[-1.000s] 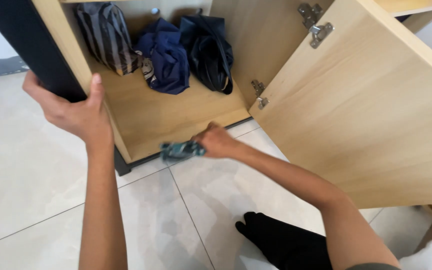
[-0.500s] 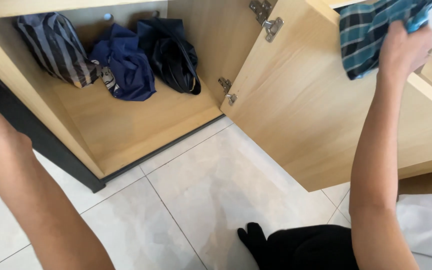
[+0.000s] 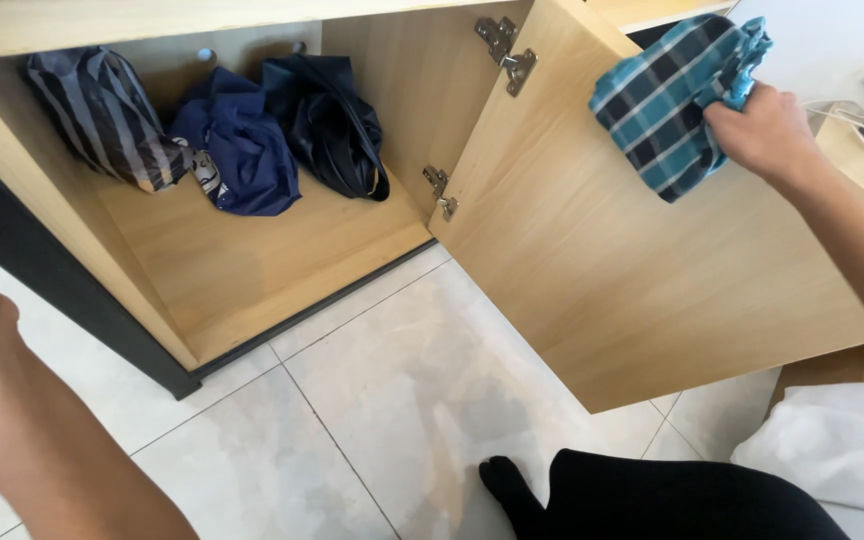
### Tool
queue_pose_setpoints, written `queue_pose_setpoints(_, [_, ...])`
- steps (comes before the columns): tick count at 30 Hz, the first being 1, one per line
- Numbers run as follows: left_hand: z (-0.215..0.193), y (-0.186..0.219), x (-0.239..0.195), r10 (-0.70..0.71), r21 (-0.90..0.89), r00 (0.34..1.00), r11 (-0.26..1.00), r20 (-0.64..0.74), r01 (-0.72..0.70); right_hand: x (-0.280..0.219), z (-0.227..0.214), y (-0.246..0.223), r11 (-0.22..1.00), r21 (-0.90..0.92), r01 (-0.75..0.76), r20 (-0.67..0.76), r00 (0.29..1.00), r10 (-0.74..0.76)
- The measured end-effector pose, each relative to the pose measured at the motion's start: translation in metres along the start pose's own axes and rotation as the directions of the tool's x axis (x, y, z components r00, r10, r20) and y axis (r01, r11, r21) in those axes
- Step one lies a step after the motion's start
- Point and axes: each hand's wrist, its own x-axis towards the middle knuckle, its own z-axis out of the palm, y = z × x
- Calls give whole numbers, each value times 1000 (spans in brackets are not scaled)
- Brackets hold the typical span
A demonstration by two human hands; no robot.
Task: Wiping down a wooden cabinet door and handle, then cleaning a room door.
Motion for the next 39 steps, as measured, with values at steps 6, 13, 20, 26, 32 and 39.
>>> queue_pose_setpoints(6, [-7,6,2,5,125,1000,992,-11,-3,-8,-23,-30,995,-50,-84,267,959,94])
queue_pose_setpoints(13, [34,70,-5,93,240,969,970,-229,-37,-75,-68,-142,986,42,162,583,798,-155])
queue_pose_setpoints(20, [68,139,-17,38,265,968,964,-247,29,-113,-75,-309,946,285,154,590,749,-300])
queue_pose_setpoints(26, [85,212,-48,161,484,959,875,-233,-29,-115,-71,-346,923,120,366,539,757,-370])
queue_pose_setpoints(32, [112,262,-85,441,627,897,695,15,-352,-104,-14,-328,486,858,170,191,771,-607])
queue_pose_setpoints(39, [148,243,-87,394,805,891,439,227,-399,-109,60,-365,-231,957,-176,78,921,-381])
